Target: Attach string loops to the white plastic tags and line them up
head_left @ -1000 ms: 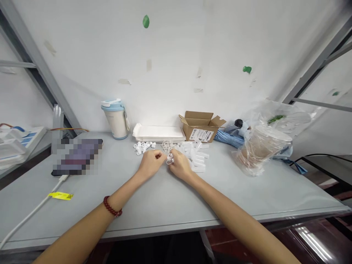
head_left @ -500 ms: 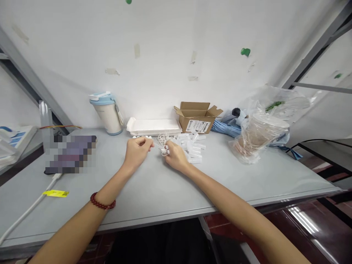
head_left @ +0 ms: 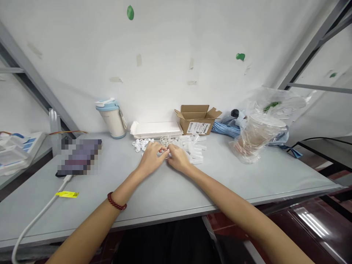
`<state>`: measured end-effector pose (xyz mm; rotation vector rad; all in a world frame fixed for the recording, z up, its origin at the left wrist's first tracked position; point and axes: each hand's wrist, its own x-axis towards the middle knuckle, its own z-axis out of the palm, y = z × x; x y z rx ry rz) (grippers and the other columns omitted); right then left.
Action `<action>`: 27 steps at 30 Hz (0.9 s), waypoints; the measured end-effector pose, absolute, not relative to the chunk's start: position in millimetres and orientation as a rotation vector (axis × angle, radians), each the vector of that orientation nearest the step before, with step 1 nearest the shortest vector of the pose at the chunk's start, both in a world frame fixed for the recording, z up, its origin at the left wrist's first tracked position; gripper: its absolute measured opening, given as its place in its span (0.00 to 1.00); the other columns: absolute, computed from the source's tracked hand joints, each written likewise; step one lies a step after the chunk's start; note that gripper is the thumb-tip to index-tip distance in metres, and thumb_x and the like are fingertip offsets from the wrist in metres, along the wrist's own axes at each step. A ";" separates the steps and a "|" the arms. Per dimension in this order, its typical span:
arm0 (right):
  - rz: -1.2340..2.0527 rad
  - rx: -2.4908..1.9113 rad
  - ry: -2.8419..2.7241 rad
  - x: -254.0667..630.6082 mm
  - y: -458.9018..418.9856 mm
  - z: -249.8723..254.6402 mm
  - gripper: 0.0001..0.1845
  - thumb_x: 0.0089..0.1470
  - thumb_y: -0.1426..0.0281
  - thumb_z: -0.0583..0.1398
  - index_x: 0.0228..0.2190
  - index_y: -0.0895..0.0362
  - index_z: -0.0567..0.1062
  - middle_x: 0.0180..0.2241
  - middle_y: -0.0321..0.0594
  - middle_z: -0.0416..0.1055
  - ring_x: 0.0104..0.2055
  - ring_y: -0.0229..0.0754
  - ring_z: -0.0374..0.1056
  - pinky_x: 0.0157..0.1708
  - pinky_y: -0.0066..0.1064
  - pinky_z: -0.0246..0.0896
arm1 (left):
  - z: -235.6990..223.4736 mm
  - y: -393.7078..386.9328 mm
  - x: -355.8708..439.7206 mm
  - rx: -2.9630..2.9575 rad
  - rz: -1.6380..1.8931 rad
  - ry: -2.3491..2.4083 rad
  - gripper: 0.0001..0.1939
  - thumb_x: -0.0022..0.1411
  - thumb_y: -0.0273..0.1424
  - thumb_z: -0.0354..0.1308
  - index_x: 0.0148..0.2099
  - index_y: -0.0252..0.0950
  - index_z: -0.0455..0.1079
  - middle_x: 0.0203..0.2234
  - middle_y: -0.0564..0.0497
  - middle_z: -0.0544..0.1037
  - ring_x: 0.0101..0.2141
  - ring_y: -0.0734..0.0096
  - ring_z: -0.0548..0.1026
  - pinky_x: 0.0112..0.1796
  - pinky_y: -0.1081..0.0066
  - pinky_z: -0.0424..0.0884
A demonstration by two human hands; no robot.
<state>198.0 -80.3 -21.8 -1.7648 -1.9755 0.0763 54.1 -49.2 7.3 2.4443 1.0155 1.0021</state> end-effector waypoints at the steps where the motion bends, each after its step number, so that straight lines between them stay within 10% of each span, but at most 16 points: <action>1: 0.063 -1.771 -1.978 198.0 -80.2 -22.0 0.11 0.48 0.76 0.54 0.36 0.56 0.66 0.39 0.43 0.70 0.38 0.43 0.65 0.29 0.30 0.49 | 6.3 -48.3 54.4 2.455 0.979 0.993 0.08 0.59 0.33 0.54 0.28 0.37 0.68 0.26 0.50 0.71 0.34 0.63 0.66 0.36 0.65 0.63; 27: 0.167 -1.907 -1.998 186.3 -79.2 -3.4 0.15 0.51 0.68 0.55 0.42 0.57 0.67 0.35 0.46 0.75 0.36 0.48 0.70 0.28 0.30 0.53 | -3.3 -50.4 64.7 2.187 1.314 1.270 0.12 0.60 0.33 0.50 0.24 0.39 0.59 0.24 0.50 0.71 0.34 0.62 0.68 0.39 0.62 0.62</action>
